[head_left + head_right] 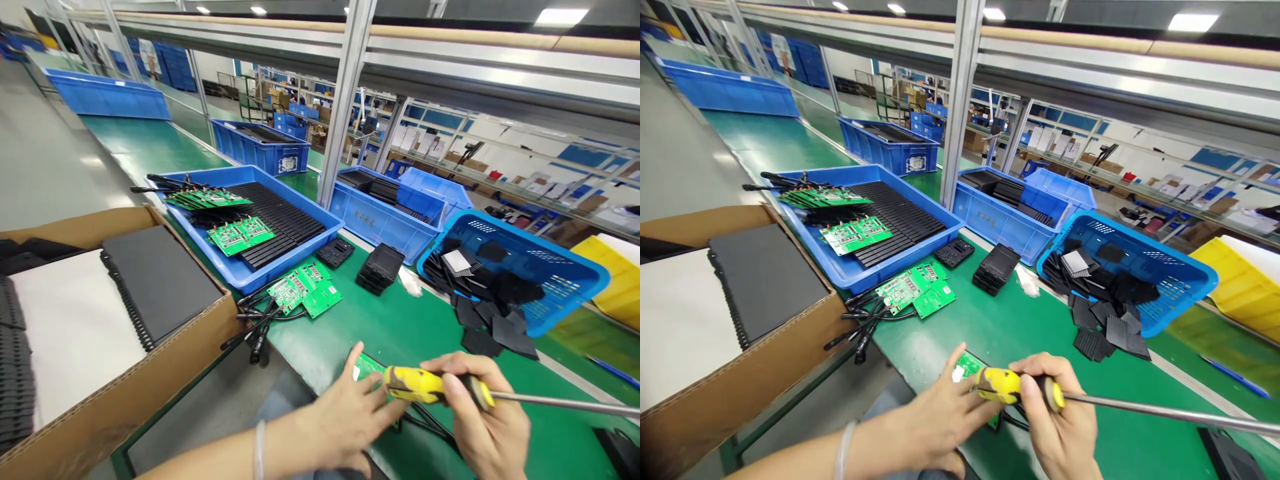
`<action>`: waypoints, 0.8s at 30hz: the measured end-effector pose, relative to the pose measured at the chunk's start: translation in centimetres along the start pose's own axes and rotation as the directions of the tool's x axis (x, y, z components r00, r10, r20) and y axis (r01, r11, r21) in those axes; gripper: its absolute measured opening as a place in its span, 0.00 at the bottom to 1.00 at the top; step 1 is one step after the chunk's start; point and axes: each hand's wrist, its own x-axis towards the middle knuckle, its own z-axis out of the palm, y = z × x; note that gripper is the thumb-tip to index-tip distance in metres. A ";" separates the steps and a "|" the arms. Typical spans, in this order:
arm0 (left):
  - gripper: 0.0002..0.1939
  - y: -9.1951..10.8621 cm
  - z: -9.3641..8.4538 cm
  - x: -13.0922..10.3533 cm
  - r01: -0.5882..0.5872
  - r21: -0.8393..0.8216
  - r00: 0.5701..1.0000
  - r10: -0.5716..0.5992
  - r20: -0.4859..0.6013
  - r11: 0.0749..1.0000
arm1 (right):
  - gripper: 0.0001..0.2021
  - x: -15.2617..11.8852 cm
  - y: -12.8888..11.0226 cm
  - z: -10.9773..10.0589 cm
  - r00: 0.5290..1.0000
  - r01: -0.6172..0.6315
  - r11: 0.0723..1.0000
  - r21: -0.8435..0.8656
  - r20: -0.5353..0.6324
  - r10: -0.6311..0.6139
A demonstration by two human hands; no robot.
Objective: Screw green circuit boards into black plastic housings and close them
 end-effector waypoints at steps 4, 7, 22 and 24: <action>0.61 -4.0 -2.3 0.9 0.044 -0.471 0.983 0.045 0.176 0.881 | 0.02 -1.9 0.2 -0.6 0.985 0.110 0.994 -0.020 0.135 -0.106; 0.67 -5.4 -2.0 1.5 0.109 -0.560 0.972 0.030 0.234 0.821 | 0.04 -2.9 1.2 0.1 0.913 0.192 0.979 -0.066 0.378 -0.153; 0.48 -4.8 -1.5 1.9 0.094 -0.480 0.980 0.005 0.201 0.872 | 0.06 -0.8 5.6 -2.9 0.956 -0.012 0.869 -0.495 0.248 0.155; 0.41 -4.4 -1.4 2.4 0.079 -0.420 0.983 0.001 0.186 0.904 | 0.10 0.2 8.5 -4.3 0.940 -0.037 0.747 -0.664 0.230 0.251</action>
